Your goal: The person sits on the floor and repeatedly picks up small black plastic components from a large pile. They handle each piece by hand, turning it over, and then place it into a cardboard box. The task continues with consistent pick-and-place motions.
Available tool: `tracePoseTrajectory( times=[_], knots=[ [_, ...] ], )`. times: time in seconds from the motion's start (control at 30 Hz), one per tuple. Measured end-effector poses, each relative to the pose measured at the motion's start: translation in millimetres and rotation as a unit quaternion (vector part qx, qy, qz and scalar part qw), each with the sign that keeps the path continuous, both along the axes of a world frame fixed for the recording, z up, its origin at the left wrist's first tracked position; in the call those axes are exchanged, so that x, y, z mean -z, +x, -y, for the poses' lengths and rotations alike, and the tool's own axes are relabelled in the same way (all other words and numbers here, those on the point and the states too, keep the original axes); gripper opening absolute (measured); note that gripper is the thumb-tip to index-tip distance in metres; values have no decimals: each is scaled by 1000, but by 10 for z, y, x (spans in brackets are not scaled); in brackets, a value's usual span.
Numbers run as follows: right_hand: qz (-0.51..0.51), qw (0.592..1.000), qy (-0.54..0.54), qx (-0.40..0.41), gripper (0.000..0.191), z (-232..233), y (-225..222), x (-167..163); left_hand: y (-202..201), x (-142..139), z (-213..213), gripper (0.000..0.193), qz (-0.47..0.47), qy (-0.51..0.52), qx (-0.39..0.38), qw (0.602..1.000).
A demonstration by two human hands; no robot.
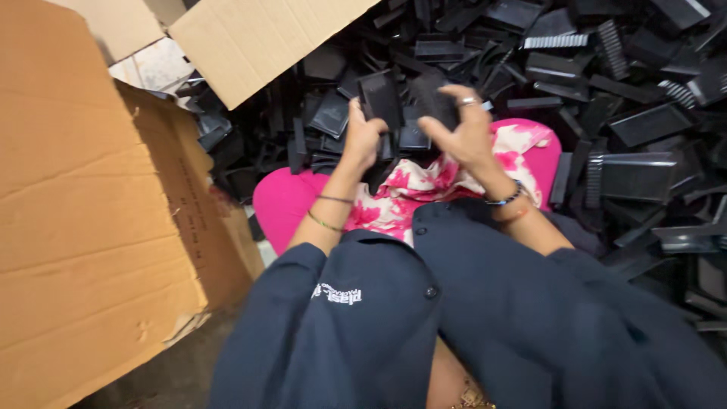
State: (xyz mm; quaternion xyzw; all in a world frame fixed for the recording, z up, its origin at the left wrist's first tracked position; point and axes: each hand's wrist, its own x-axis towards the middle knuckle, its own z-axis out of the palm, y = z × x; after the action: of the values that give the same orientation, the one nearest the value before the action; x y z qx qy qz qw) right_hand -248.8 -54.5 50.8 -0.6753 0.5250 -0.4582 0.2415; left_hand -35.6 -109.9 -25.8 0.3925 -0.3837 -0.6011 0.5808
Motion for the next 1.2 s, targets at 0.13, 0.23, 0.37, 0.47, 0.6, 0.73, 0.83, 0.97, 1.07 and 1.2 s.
tracePoseTrajectory(
  times=[0.13,0.23,0.37,0.47,0.6,0.73,0.83,0.97,1.07,1.2],
  knots=[
    [-15,992,-113,-49,58,-112,656,71,182,-252,-349,60,-233,31,86,968],
    [-27,988,-124,-83,61,-135,822,77,378,-444,-356,58,-278,47,43,958],
    [162,980,25,-116,57,-59,877,76,468,-465,-306,67,-224,53,22,973],
    [281,940,122,-150,54,-5,940,122,359,-337,-307,66,-198,24,36,979],
    [296,933,133,-155,58,-63,1025,210,242,-197,-300,69,-90,27,-22,995],
    [29,990,-57,-129,60,-234,995,226,304,-233,-310,67,-168,121,-17,978],
    [-61,975,-131,-171,73,-314,876,155,398,-362,-329,72,-286,203,47,935],
    [-40,987,24,-157,53,-351,703,1,527,-527,-371,64,-106,22,40,993],
    [12,980,123,-157,35,-418,649,-76,669,-602,-424,53,229,-169,-73,956],
    [-12,977,56,-203,36,-415,541,-46,1017,-895,-164,58,444,-354,-112,815]
  ],
)
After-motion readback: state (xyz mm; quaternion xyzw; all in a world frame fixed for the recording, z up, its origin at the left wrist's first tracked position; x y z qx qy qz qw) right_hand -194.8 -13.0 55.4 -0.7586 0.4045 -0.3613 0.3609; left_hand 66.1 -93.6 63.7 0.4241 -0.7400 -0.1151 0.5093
